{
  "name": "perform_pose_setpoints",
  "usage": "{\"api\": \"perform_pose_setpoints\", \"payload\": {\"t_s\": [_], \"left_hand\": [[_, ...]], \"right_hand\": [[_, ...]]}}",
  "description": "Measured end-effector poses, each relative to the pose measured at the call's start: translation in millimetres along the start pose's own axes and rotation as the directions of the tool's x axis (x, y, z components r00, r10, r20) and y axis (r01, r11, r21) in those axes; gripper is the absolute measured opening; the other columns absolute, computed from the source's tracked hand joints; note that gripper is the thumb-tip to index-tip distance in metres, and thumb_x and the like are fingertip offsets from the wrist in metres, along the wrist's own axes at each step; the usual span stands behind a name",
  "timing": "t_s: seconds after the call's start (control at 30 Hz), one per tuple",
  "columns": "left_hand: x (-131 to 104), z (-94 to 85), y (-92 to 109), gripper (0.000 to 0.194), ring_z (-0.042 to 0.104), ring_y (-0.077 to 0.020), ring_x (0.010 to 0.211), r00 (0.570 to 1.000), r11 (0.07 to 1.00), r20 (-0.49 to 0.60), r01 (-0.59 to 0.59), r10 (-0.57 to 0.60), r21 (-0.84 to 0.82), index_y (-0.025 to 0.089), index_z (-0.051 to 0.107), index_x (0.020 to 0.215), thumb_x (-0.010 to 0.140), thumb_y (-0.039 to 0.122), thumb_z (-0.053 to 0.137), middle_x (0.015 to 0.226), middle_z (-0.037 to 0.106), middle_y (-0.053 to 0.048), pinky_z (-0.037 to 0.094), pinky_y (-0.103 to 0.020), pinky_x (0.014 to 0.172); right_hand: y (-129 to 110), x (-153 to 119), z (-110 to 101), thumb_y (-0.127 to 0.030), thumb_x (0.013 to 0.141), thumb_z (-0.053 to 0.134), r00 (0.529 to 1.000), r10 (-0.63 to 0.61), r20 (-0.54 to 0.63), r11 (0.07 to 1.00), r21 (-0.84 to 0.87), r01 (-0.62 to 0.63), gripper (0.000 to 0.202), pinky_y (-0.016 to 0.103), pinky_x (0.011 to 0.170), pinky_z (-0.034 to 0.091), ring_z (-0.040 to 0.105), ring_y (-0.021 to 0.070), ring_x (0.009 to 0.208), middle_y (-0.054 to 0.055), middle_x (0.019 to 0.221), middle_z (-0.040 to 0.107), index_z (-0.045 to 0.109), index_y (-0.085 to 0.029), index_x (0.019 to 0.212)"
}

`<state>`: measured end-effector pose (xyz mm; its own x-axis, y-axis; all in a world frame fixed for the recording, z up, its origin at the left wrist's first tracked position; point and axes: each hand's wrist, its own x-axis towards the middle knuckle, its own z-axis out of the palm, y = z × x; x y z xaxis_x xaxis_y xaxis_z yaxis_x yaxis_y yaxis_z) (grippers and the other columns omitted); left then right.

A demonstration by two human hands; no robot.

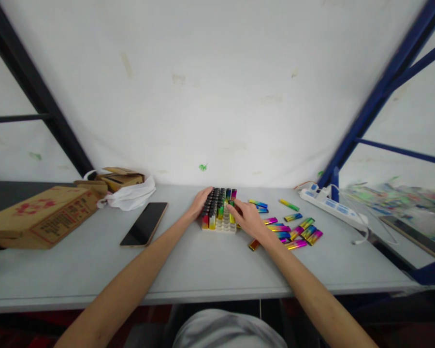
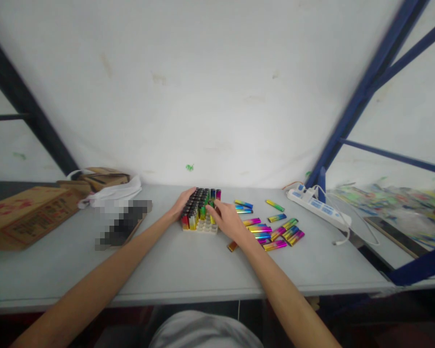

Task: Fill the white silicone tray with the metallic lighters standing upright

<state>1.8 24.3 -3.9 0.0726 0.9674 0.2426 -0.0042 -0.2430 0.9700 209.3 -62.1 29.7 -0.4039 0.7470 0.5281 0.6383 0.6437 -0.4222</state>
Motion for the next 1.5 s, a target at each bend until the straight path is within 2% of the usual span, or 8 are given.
{"api": "perform_pose_setpoints", "payload": {"t_s": [0.2,0.43,0.6,0.77,0.9,1.07,1.3,1.5], "left_hand": [[-1,1.0,3,0.049,0.06,-0.0238,0.091,1.0,1.0,-0.017,0.02,-0.02,0.003,0.019,0.061,0.078,0.073,0.067,0.059,0.088,0.071,-0.005,0.045,-0.034,0.091],[0,1.2,2,0.048,0.06,-0.024,0.092,1.0,1.0,-0.015,-0.002,0.002,-0.002,0.018,0.063,0.079,0.074,0.066,0.06,0.088,0.072,-0.005,0.045,-0.035,0.093],[1,-0.2,0,0.05,0.06,-0.0237,0.092,1.0,1.0,-0.011,-0.005,0.005,0.021,0.018,0.064,0.081,0.075,0.067,0.058,0.09,0.072,-0.005,0.045,-0.035,0.093],[1,-1.3,-2,0.049,0.061,-0.0235,0.089,1.0,1.0,0.009,-0.002,0.002,0.016,0.018,0.065,0.079,0.076,0.066,0.058,0.087,0.072,-0.004,0.045,-0.034,0.091],[2,-2.0,-5,0.047,0.061,-0.0239,0.09,1.0,1.0,0.013,-0.012,0.012,-0.001,0.018,0.066,0.081,0.077,0.064,0.059,0.088,0.073,-0.004,0.045,-0.034,0.092],[3,-4.0,-7,0.046,0.061,-0.0246,0.091,1.0,1.0,0.017,0.007,-0.007,-0.001,0.018,0.065,0.081,0.078,0.063,0.059,0.089,0.073,-0.005,0.046,-0.034,0.09],[2,-4.3,-4,0.045,0.061,-0.0241,0.09,0.999,0.999,0.003,0.033,-0.033,0.003,0.018,0.063,0.079,0.078,0.063,0.06,0.089,0.072,-0.005,0.045,-0.034,0.09],[1,-4.2,-1,0.048,0.061,-0.0242,0.092,0.999,0.999,0.004,0.039,-0.039,0.015,0.017,0.066,0.084,0.077,0.064,0.06,0.092,0.073,-0.005,0.045,-0.034,0.092]], "right_hand": [[6,1,12,-0.052,0.101,0.04,0.994,-0.018,0.106,0.999,0.048,0.013,0.041,0.027,0.059,0.034,0.052,0.0157,0.058,0.002,0.066,0.061,0.052,-0.021,0.077],[-1,5,17,-0.048,0.102,0.042,0.974,-0.104,0.201,0.973,-0.182,0.141,0.036,0.028,0.065,0.038,0.06,0.0189,0.071,0.009,0.082,0.066,0.058,-0.018,0.088],[-1,8,0,-0.049,0.1,0.045,0.971,-0.086,0.221,0.986,-0.12,0.115,0.038,0.027,0.066,0.04,0.059,0.0176,0.071,0.007,0.08,0.067,0.062,-0.018,0.086],[34,1,-58,-0.047,0.098,0.049,0.987,0.045,0.155,0.999,0.008,-0.047,0.035,0.028,0.07,0.044,0.06,0.0171,0.071,0.005,0.081,0.071,0.068,-0.019,0.091],[69,-18,-106,-0.044,0.094,0.053,0.978,0.153,0.14,0.985,-0.096,-0.14,0.03,0.03,0.075,0.048,0.065,0.0197,0.076,0.007,0.089,0.075,0.07,-0.02,0.095],[124,-49,-141,-0.037,0.091,0.053,0.955,0.29,0.068,0.925,-0.274,-0.262,0.027,0.036,0.08,0.051,0.068,0.0253,0.085,0.011,0.097,0.075,0.073,-0.018,0.094],[197,-78,-161,-0.025,0.087,0.058,0.89,0.452,-0.063,0.789,-0.438,-0.431,0.021,0.038,0.081,0.052,0.07,0.0265,0.084,0.014,0.097,0.075,0.074,-0.014,0.093],[204,-56,-140,-0.03,0.09,0.061,0.871,0.491,0.037,0.772,-0.483,-0.414,0.031,0.031,0.084,0.05,0.07,0.0244,0.093,0.016,0.107,0.074,0.072,-0.009,0.11]]}}
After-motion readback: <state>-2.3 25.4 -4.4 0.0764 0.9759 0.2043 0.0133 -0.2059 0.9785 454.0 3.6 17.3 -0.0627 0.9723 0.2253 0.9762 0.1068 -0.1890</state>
